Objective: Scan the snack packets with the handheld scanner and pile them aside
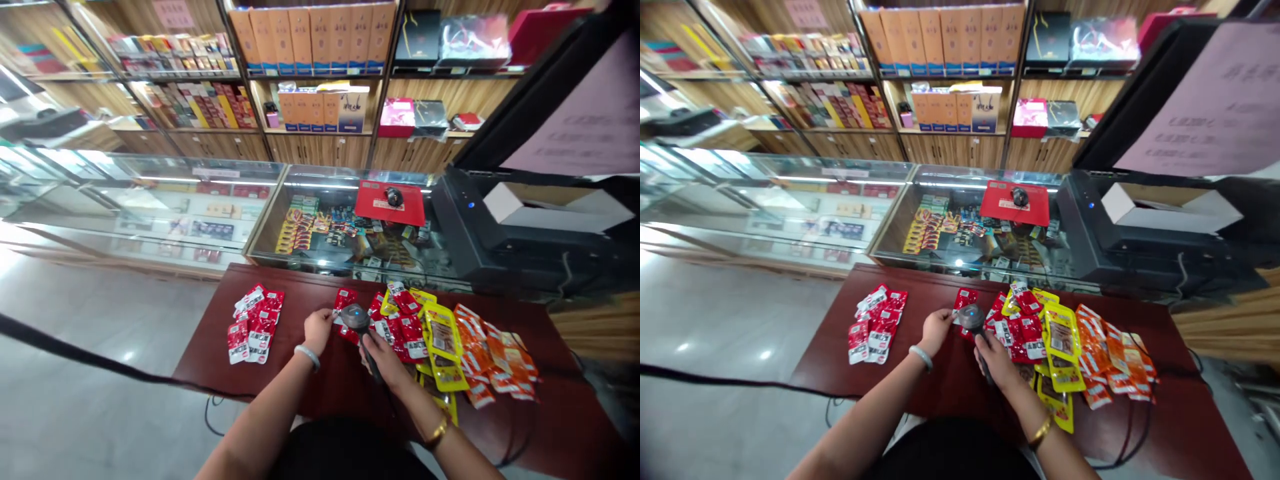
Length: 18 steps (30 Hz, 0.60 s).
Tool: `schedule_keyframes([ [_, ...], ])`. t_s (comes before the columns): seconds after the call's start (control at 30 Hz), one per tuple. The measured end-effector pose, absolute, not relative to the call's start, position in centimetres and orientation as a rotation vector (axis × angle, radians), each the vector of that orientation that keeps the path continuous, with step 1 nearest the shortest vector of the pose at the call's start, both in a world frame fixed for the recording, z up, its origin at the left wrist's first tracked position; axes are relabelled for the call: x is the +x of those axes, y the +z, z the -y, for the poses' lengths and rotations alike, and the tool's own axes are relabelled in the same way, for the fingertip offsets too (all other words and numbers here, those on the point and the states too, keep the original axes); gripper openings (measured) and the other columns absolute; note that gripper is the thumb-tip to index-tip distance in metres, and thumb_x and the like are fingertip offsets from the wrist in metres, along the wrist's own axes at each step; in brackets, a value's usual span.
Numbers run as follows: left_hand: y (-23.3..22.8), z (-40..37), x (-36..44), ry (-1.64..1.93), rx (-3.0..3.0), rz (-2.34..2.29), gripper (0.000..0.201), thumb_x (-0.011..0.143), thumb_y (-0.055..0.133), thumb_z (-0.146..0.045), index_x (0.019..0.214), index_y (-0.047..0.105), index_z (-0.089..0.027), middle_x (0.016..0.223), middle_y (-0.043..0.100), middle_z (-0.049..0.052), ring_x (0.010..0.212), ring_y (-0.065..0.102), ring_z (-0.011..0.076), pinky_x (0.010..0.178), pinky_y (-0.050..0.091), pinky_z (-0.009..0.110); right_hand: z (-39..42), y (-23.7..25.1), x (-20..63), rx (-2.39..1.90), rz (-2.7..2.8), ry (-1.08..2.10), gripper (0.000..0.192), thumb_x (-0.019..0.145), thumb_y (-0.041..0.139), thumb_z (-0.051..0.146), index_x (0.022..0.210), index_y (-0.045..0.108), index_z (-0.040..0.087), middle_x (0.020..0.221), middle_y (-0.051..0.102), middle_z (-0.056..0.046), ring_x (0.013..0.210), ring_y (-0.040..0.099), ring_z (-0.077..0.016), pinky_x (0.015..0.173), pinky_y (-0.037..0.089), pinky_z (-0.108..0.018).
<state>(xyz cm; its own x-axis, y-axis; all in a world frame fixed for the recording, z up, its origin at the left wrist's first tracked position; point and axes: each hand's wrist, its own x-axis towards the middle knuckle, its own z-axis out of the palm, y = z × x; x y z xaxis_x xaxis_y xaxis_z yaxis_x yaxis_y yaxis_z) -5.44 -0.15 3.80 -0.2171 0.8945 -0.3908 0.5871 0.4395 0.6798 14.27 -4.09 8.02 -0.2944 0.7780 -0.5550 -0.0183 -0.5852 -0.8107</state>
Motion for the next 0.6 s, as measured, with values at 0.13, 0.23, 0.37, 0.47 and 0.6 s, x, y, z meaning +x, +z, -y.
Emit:
schedule_keyframes([
  [0.13,3.8,3.3,-9.3,0.535,1.162,-1.996,0.024,0.088,0.06,-0.036,0.088,0.079,-0.021,0.082,0.075,0.002,0.078,0.064,0.016,0.068,0.04,0.023,3.8,8.2,10.6,-1.339,1.075,1.962,0.055,0.075,0.062,0.077,0.082,0.049,0.024,0.053,0.05,0.009,0.036,0.041,-0.0074,0.035,0.032,-0.02],
  [0.23,3.6,5.6,-12.0,0.568,1.085,-2.034,0.023,0.087,0.061,-0.036,0.085,0.078,-0.02,0.079,0.074,0.002,0.075,0.063,0.0154,0.068,0.04,0.023,3.7,8.2,7.6,-1.284,1.123,2.027,0.056,0.075,0.061,0.077,0.082,0.048,0.024,0.051,0.049,0.01,0.034,0.038,-0.0065,0.033,0.031,-0.018],
  [0.37,3.2,8.7,-15.1,0.613,0.972,-2.046,0.025,0.088,0.059,-0.038,0.086,0.076,-0.02,0.08,0.074,0.002,0.075,0.064,0.016,0.068,0.041,0.024,4.2,8.0,3.8,-1.233,1.172,2.134,0.058,0.073,0.061,0.078,0.089,0.049,0.024,0.048,0.046,0.012,0.032,0.035,-0.0066,0.032,0.03,-0.018],
  [0.47,3.0,10.9,-17.1,0.612,0.904,-2.087,0.025,0.088,0.059,-0.04,0.084,0.074,-0.021,0.078,0.073,0.001,0.075,0.063,0.0158,0.066,0.04,0.023,5.1,7.7,1.3,-1.201,1.238,2.174,0.056,0.076,0.059,0.076,0.09,0.05,0.023,0.049,0.046,0.012,0.033,0.036,-0.0066,0.034,0.029,-0.018],
  [0.6,2.7,13.3,-19.6,0.563,0.824,-2.176,0.025,0.087,0.06,-0.041,0.077,0.069,-0.02,0.072,0.069,-0.001,0.071,0.062,0.0144,0.063,0.039,0.022,6.4,7.4,-1.3,-1.188,1.287,2.225,0.059,0.074,0.06,0.078,0.094,0.052,0.022,0.049,0.045,0.012,0.033,0.035,-0.0064,0.034,0.029,-0.019],
])
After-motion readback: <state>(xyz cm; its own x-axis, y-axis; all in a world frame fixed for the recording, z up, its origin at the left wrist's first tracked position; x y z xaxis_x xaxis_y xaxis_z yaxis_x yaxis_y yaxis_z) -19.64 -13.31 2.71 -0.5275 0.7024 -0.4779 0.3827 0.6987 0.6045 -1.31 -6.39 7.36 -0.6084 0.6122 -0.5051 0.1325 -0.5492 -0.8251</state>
